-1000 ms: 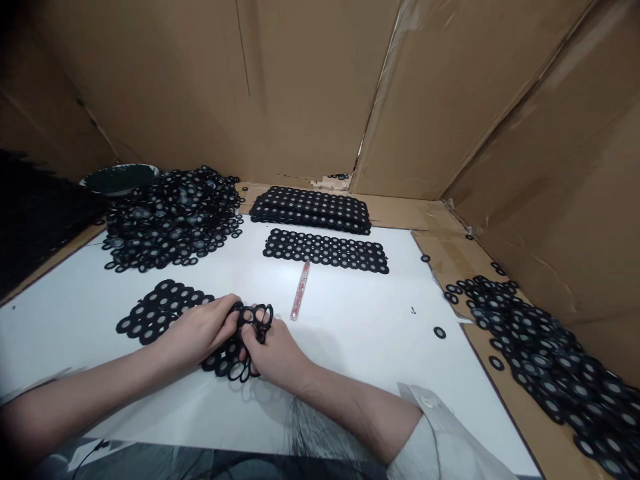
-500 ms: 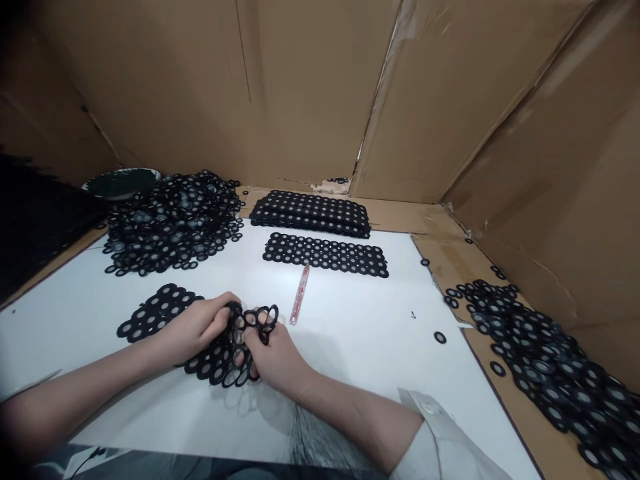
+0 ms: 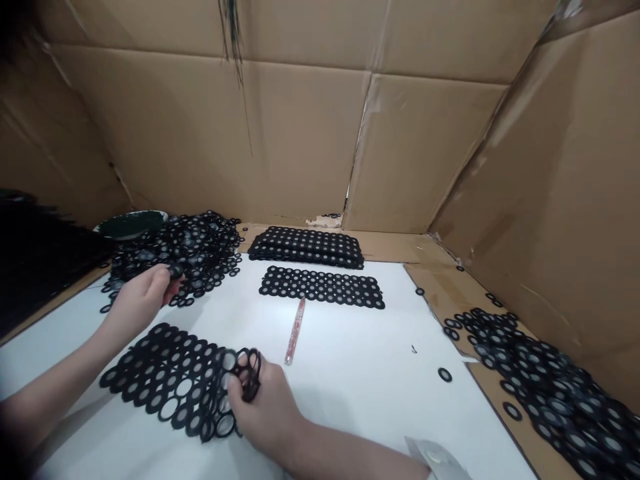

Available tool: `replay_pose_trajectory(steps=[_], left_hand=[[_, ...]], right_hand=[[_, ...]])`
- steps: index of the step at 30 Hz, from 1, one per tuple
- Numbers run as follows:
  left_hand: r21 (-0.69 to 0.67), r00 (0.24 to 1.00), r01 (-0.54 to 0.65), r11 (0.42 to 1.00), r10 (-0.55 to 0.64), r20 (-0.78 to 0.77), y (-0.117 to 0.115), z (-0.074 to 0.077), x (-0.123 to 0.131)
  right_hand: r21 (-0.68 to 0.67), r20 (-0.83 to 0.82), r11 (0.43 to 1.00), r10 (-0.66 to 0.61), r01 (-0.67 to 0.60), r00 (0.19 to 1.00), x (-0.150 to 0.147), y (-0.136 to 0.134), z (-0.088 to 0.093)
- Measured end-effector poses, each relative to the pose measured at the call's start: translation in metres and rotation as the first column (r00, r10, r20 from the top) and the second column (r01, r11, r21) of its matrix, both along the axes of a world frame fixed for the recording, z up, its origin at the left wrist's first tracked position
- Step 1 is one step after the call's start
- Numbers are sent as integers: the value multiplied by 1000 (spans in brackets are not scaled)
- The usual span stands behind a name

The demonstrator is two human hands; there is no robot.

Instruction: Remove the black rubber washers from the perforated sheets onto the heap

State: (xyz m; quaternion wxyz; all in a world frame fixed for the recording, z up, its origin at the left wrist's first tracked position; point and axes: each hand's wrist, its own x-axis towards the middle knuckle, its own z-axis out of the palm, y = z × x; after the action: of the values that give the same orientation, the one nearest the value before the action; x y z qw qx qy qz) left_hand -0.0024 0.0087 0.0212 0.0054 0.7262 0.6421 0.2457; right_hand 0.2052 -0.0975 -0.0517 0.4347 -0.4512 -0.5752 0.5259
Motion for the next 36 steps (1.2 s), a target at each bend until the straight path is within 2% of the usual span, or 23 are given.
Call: replay_pose_trajectory(steps=[2, 4, 8, 10, 12, 15, 16, 18, 20, 22, 24, 25, 27, 28, 32, 36], left_hand=[[83, 985, -59, 995, 72, -157, 10, 12, -12], [141, 965, -95, 986, 125, -229, 20, 21, -20], [160, 928, -173, 972, 215, -304, 50, 22, -40], [139, 907, -222, 965, 257, -333, 63, 16, -52], [131, 893, -240, 962, 272, -359, 72, 10, -64], [145, 880, -247, 958, 284, -381, 72, 5, -72], [161, 877, -250, 955, 294, -381, 70, 5, -71], [231, 879, -231, 945, 305, -367, 63, 7, -63], [300, 911, -150, 942, 250, -329, 51, 10, -47], [271, 955, -11, 963, 90, -282, 35, 15, -27], [69, 966, 137, 988, -118, -229, 14, 19, -6], [-59, 953, 225, 973, -232, -197, 3, 20, 4], [-259, 894, 403, 878, -438, -95, -17, 21, 23], [-305, 872, 449, 840, -487, -54, -26, 20, 30], [-345, 874, 456, 820, -487, -3, -51, 10, 50], [-413, 868, 465, 784, -496, 35, -59, -10, 58]], right_hand=[[127, 112, 990, -73, 59, 991, 4, -4, 3], [201, 170, 976, -122, 87, 978, 8, -5, 9], [318, 169, 948, -66, 9, 983, 17, -1, 25], [251, 154, 968, -44, 4, 987, 22, 4, 32], [71, 124, 997, -17, 8, 992, 28, 10, 35], [-185, 41, 982, 52, -43, 998, 35, 17, 29], [-221, 50, 974, 57, -44, 997, 36, 19, 26], [-209, 136, 978, 52, -23, 989, 36, 21, 19], [-162, 261, 986, 77, -35, 962, 36, 22, 14], [-156, 368, 980, 174, -124, 913, 36, 24, 13], [-157, 423, 958, 283, -238, 861, 35, 27, 15], [-141, 424, 949, 315, -281, 849, 34, 29, 16], [-91, 372, 942, 334, -324, 866, 33, 34, 21], [-71, 323, 943, 330, -324, 887, 33, 36, 24], [-94, 163, 964, 259, -247, 952, 32, 44, 33], [-161, 87, 959, 251, -235, 964, 24, 45, 33]])
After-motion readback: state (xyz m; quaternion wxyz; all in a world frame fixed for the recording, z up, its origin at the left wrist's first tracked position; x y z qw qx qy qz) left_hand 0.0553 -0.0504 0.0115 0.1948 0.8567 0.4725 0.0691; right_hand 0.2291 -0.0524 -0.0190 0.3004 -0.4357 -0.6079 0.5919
